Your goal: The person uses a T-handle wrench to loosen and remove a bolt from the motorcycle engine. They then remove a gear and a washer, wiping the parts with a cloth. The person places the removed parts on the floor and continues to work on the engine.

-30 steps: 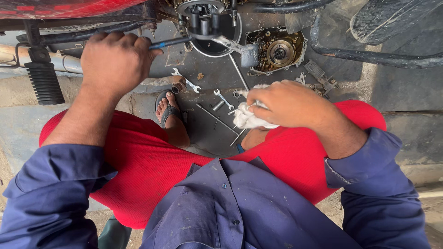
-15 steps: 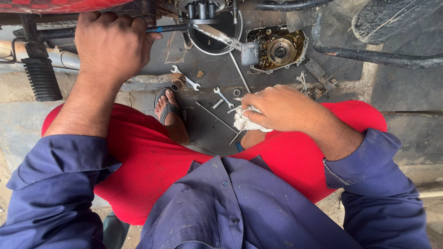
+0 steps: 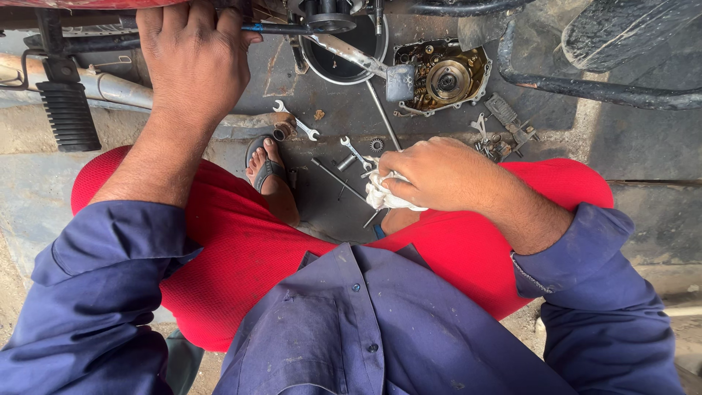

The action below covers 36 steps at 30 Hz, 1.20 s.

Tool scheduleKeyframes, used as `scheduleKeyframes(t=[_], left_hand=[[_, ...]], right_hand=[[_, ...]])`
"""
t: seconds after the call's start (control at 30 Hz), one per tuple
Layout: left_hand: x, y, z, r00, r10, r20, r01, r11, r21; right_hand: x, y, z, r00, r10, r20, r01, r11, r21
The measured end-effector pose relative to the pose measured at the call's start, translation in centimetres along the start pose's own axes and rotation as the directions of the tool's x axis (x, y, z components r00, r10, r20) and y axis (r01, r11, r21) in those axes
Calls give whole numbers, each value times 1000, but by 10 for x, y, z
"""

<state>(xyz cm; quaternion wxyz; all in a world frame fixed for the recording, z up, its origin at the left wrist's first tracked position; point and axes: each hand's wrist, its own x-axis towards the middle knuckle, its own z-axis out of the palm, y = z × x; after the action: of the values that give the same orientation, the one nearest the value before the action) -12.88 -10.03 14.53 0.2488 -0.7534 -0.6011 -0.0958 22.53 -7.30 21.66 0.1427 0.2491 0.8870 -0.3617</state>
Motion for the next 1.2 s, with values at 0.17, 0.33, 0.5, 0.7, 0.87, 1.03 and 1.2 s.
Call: scheduleKeyframes(t=[0.17, 0.33, 0.5, 0.7, 0.87, 1.03, 1.2], left_hand=[[-1, -4, 1, 1000, -9, 7, 10, 995, -97], [-7, -4, 8, 998, -60, 3, 60, 988, -145], [-17, -1, 22, 985, -113, 128, 133, 978, -158], [-27, 1, 34, 974, -133, 182, 173, 957, -231], [-23, 0, 33, 966, -160, 203, 215, 933, -289], [-21, 8, 16, 982, -143, 125, 165, 968, -191], [-5, 13, -7, 994, -88, 62, 92, 994, -63]], right_hand=[[0, -2, 5, 1000, -1, 15, 1, 1000, 5], [0, -5, 9, 999, 8, 37, -7, 999, -45], [-3, -5, 9, 1000, 6, 19, -5, 999, -44], [-5, -7, 8, 999, -27, -18, 27, 1000, -5], [-4, -4, 8, 1000, 0, 10, 0, 1000, -17], [5, 9, 6, 995, 92, -45, -90, 995, 41], [12, 17, 9, 981, 156, -113, -154, 988, 22]])
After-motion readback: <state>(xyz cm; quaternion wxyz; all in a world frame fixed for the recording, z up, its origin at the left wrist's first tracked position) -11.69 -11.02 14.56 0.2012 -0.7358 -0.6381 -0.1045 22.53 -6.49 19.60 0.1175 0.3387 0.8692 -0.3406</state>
